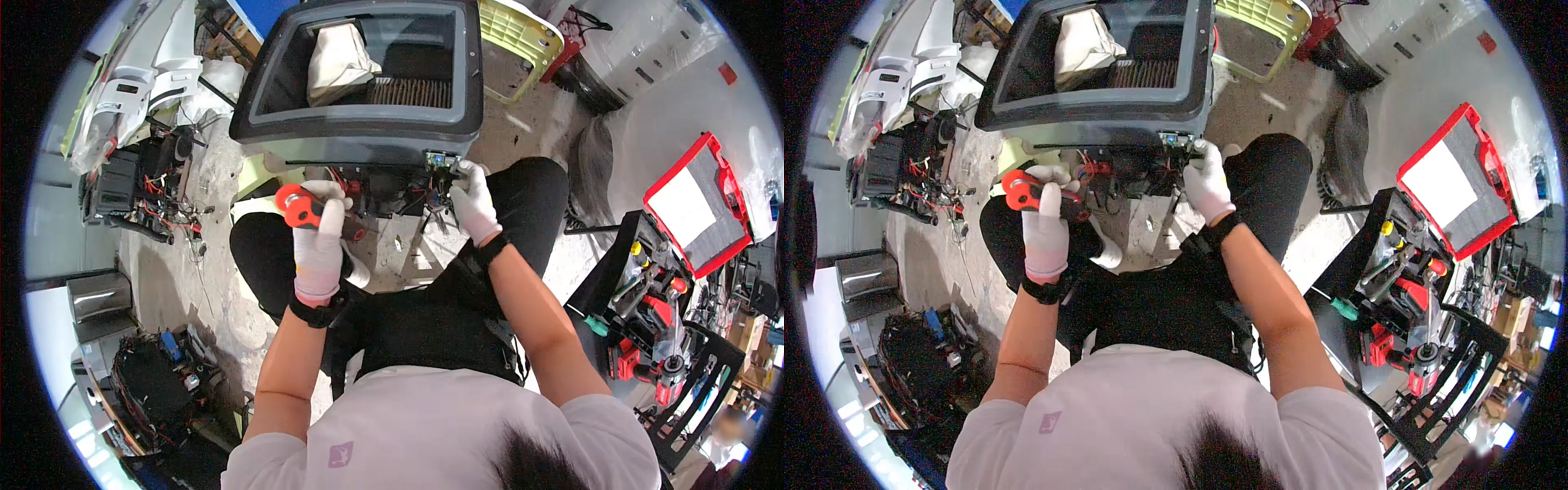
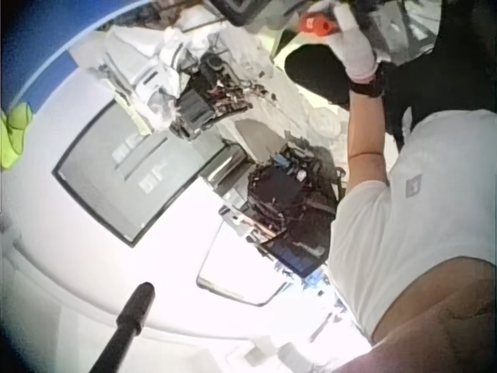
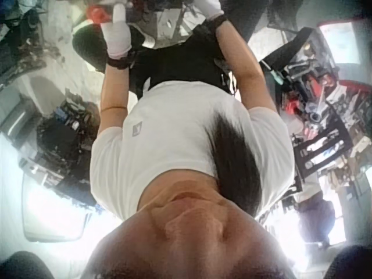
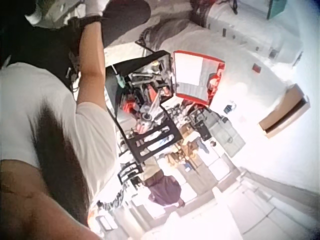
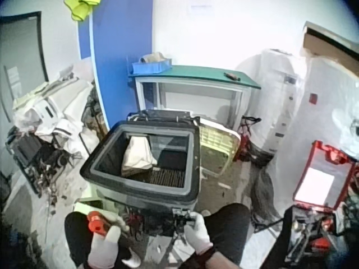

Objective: The recorder uses tools to disassemble an electromechanical unit, removing panels and checking internal components.

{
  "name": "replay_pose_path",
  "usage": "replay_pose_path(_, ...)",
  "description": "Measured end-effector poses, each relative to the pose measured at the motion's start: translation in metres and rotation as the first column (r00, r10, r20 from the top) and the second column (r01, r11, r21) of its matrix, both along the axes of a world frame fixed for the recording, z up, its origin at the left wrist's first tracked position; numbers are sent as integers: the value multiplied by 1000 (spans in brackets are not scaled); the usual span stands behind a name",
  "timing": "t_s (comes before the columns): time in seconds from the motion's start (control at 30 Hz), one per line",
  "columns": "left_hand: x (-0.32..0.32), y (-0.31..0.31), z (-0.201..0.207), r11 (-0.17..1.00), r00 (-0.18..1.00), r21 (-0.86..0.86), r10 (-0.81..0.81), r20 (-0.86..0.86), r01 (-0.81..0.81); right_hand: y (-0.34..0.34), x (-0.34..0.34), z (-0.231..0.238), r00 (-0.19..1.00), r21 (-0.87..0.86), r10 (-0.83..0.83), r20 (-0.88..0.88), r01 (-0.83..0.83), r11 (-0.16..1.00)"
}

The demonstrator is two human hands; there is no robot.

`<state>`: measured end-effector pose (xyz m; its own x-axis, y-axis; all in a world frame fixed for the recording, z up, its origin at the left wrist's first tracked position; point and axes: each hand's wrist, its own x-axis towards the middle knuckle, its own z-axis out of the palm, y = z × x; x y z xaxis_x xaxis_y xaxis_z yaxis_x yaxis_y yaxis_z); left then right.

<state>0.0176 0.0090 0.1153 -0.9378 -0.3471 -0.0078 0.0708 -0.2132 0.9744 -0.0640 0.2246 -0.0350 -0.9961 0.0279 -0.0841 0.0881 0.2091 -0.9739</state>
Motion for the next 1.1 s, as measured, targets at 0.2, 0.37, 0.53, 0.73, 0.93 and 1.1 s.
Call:
replay_pose_path(0.2, 11, 6, -21, 931, 1000, -364, 6, -5, -8, 6, -5, 5, 997, -165, 66, 36, -59, 985)
replay_pose_path(0.37, 13, 14, -19, 969, 999, -242, -32, 34, 40, 7, -9, 1, 996, -145, 91, 18, -88, 985)
replay_pose_path(0.53, 15, 23, -8, 956, 983, -261, -99, 154, 137, 9, -8, 3, 992, -90, 96, 86, -88, 992)
replay_pose_path(0.73, 16, 27, -29, 721, 944, -683, -295, -148, 118, -8, 3, -6, 991, -114, -69, -114, 55, 992)
replay_pose_path(0.93, 17, 40, -43, 354, 827, -911, -561, -27, 211, -16, 45, 31, 822, -732, 400, 406, 30, 681)
replay_pose_path(1.1, 12, 44, -64, 99, 751, -983, -658, 53, 157, -6, 46, 41, 771, -793, 467, 432, 78, 604)
